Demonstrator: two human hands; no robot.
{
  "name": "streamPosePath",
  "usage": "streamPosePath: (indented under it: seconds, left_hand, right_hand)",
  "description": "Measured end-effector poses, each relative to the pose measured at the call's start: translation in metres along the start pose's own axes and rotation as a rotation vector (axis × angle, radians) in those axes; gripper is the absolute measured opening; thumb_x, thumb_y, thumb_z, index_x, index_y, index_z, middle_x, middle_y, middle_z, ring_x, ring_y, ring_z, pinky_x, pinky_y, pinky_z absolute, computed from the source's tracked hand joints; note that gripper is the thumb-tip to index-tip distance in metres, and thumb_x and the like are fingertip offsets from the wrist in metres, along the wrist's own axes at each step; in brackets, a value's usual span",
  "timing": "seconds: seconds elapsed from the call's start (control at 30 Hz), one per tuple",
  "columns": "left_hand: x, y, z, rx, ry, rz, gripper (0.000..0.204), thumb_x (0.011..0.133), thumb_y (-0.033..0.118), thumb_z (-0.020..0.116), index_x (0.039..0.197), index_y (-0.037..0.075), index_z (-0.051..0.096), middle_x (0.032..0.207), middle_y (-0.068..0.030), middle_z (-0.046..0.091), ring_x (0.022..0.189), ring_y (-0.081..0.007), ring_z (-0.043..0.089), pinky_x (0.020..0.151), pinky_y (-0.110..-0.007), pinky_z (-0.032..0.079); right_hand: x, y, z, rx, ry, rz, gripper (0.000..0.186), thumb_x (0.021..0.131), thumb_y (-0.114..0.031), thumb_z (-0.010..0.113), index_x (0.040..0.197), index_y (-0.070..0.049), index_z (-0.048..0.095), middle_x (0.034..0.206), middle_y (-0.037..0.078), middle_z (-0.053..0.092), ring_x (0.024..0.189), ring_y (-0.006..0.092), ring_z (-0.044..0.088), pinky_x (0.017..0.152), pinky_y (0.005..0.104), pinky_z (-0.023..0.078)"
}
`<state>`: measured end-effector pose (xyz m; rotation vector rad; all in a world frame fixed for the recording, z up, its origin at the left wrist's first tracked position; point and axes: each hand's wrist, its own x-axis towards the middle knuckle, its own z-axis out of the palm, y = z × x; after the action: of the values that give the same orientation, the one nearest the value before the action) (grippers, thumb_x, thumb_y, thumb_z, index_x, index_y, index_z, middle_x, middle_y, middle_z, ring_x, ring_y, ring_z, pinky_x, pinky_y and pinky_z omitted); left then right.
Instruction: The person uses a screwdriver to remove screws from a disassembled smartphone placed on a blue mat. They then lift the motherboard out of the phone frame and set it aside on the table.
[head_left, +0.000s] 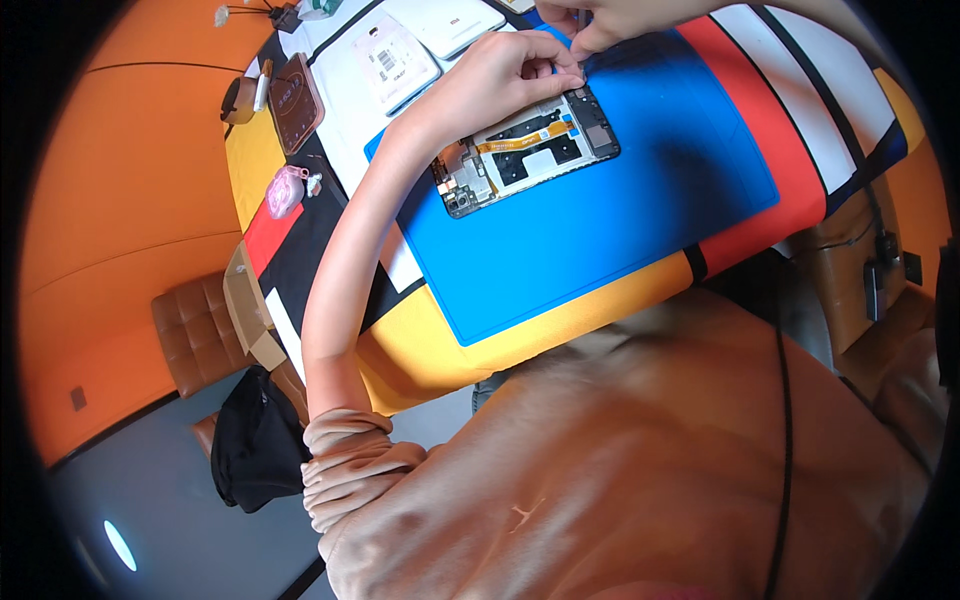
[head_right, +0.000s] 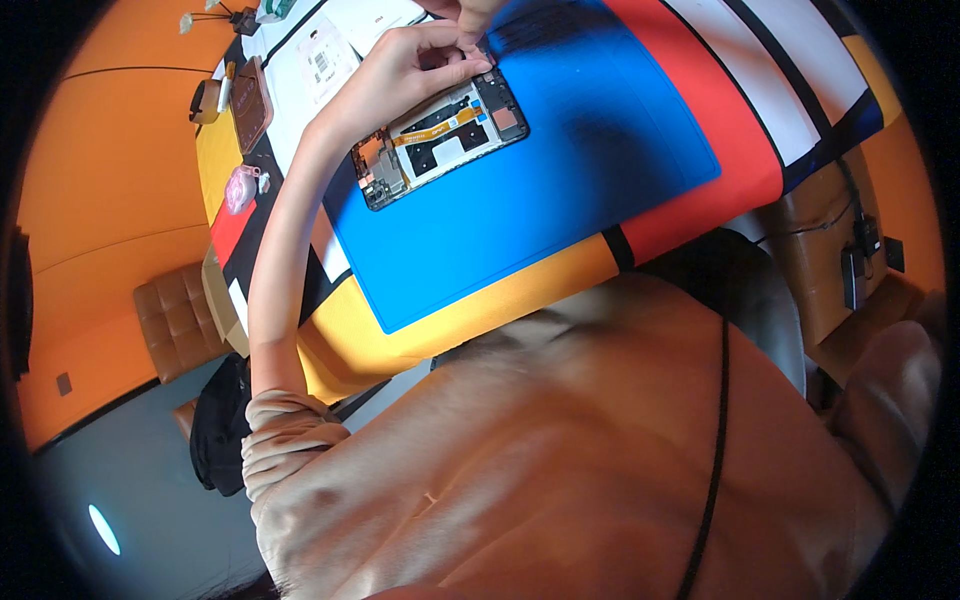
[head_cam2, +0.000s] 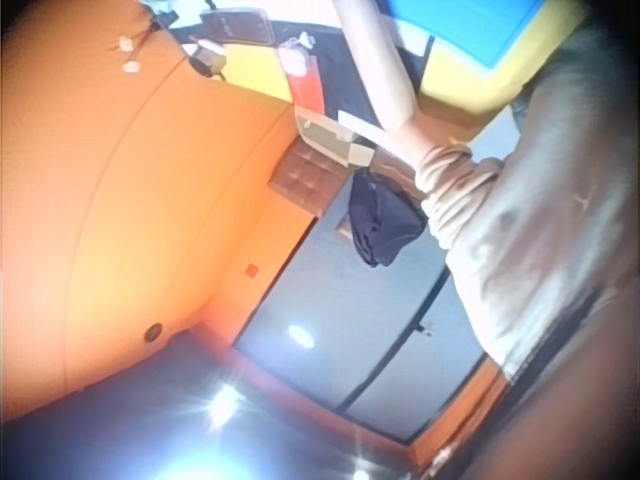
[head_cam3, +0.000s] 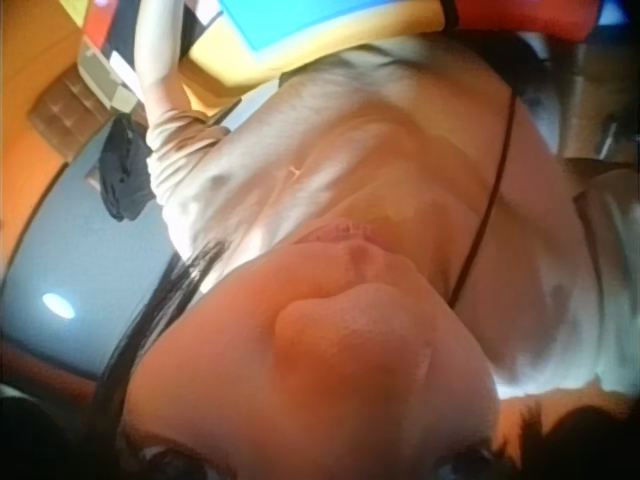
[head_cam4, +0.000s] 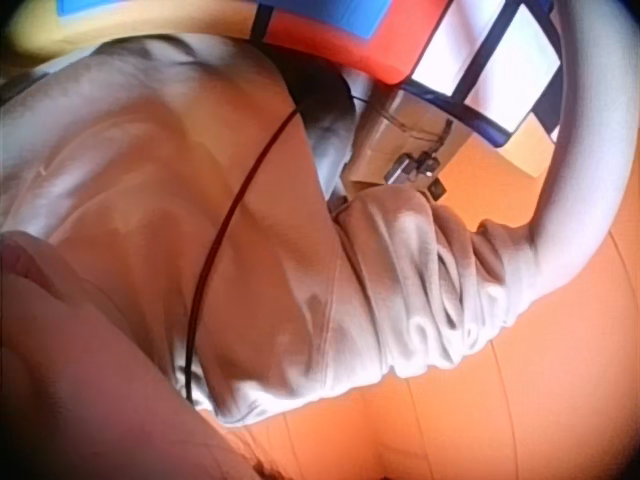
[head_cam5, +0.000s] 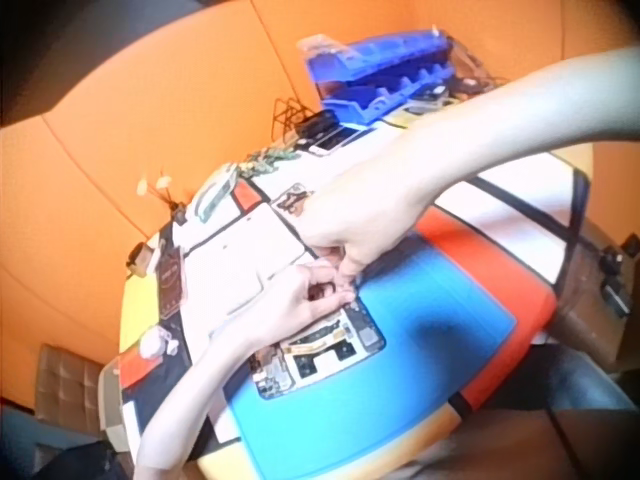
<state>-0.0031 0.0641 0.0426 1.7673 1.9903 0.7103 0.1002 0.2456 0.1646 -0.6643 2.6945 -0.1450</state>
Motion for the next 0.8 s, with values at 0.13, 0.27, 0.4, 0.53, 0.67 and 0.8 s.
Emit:
streamPosePath:
  seconds: [0.13,0.27,0.4,0.53,0.67,0.8]
  left_hand:
    - [-0.001,0.006,0.000,0.128,-0.023,0.006,0.025,0.099,0.025,0.068,0.114,0.005,0.075,0.097,-0.0088,0.076,0.084,-0.0165,0.071,0.080,-0.030,0.059]
    - [-0.003,0.010,0.001,0.236,0.058,0.153,0.024,0.100,0.024,0.067,0.109,0.002,0.072,0.096,-0.0132,0.074,0.085,-0.0233,0.071,0.081,-0.033,0.058]
    - [-0.007,0.011,0.004,0.261,0.102,0.181,0.025,0.100,0.023,0.067,0.107,0.000,0.071,0.092,-0.0147,0.072,0.081,-0.0248,0.070,0.077,-0.034,0.057]
    - [-0.007,0.010,0.005,0.206,0.151,0.238,0.024,0.100,0.023,0.067,0.106,0.000,0.070,0.089,-0.0143,0.071,0.079,-0.0244,0.068,0.074,-0.035,0.055]
    - [-0.003,0.010,0.001,0.203,0.076,0.194,0.024,0.100,0.025,0.067,0.106,0.002,0.072,0.089,-0.0132,0.072,0.078,-0.0242,0.069,0.075,-0.036,0.056]
    - [0.002,0.017,-0.006,0.229,-0.011,0.115,0.025,0.101,0.025,0.066,0.106,0.001,0.072,0.091,-0.0139,0.074,0.080,-0.0247,0.071,0.077,-0.036,0.058]
  right_hand:
    - [-0.005,0.002,0.001,0.010,0.038,0.004,0.027,0.094,-0.023,0.070,0.097,0.004,0.072,0.084,0.018,0.072,0.078,0.0293,0.069,0.071,0.0409,0.053]
    - [-0.006,0.002,0.002,0.017,0.057,-0.002,0.027,0.094,-0.023,0.070,0.097,0.004,0.072,0.084,0.018,0.072,0.078,0.0288,0.068,0.070,0.0406,0.053]
    - [-0.010,0.001,0.004,0.022,0.074,-0.009,0.027,0.094,-0.023,0.070,0.097,0.004,0.072,0.084,0.017,0.071,0.077,0.0282,0.068,0.070,0.0402,0.053]
    - [-0.014,0.001,0.005,0.027,0.085,-0.011,0.027,0.094,-0.023,0.070,0.097,0.003,0.072,0.084,0.017,0.071,0.077,0.0277,0.068,0.070,0.0399,0.053]
    - [-0.016,0.001,0.006,0.032,0.094,-0.014,0.027,0.094,-0.023,0.070,0.097,0.003,0.073,0.083,0.017,0.071,0.077,0.0272,0.068,0.070,0.0396,0.053]
    - [-0.018,0.000,0.006,0.037,0.100,-0.018,0.027,0.094,-0.023,0.070,0.097,0.003,0.073,0.083,0.016,0.071,0.077,0.0267,0.068,0.070,0.0393,0.053]
